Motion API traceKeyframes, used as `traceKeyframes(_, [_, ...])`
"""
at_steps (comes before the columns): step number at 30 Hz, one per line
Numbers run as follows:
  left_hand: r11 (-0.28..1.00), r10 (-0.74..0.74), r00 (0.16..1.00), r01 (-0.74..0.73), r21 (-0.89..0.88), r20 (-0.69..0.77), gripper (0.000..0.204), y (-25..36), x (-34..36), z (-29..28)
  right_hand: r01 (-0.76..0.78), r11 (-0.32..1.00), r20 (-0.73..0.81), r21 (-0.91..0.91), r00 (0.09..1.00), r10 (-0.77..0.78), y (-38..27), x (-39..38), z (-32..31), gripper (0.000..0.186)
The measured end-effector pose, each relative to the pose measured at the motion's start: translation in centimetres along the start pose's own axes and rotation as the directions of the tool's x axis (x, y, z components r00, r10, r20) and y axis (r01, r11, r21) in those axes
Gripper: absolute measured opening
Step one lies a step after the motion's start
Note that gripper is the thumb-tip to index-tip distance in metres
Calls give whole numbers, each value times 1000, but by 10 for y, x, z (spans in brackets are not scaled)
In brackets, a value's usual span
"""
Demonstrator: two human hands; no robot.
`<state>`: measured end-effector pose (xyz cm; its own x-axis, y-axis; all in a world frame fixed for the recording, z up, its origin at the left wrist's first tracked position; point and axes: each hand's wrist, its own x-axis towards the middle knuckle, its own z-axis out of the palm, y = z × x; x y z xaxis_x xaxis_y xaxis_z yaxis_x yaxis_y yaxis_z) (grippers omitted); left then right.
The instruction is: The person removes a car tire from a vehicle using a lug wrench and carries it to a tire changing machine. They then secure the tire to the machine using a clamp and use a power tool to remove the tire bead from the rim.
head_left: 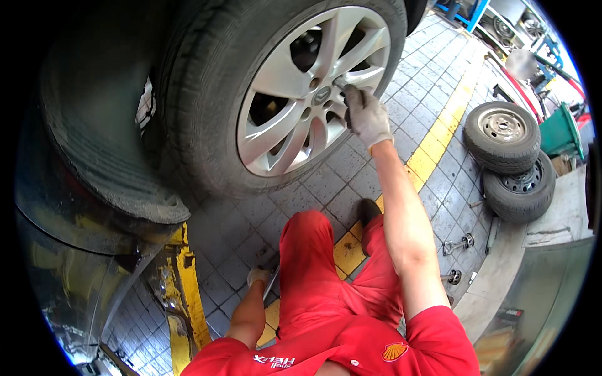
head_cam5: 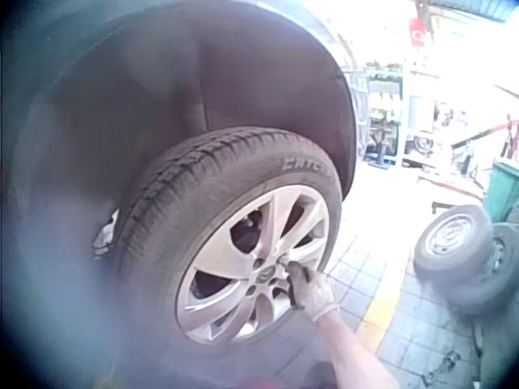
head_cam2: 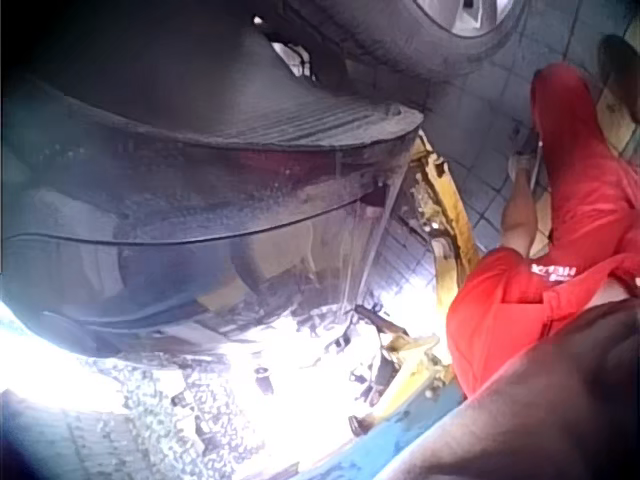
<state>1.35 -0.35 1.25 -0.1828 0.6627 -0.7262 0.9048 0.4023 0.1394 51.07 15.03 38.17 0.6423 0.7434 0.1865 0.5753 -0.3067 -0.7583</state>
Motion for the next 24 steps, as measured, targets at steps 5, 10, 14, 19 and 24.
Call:
traceKeyframes(5, [1000, -19, 1000, 20, 2, -19, 67, 0, -1, 1, 256, 937, -60, -236, 959, -277, 10, -3, -5, 43])
traceKeyframes(10, [1000, -24, 1000, 24, 19, -2, 67, -7, 6, 7, -322, 646, 246, 692, 947, 208, -10, -6, -1, 54])
traceKeyframes(14, [999, -45, 999, 46, 30, -22, 65, -26, 39, 19, -534, 134, 511, 835, 843, 168, 4, 8, 11, 53])
traceKeyframes(19, [999, -36, 999, 35, 22, 36, 65, -14, 28, 16, -61, 862, -7, 503, 997, 74, -5, -7, 8, 43])
traceKeyframes(24, [997, -69, 996, 70, -18, 57, 65, -10, 30, 12, 333, 941, -78, -60, 938, -337, -9, -13, -14, 36])
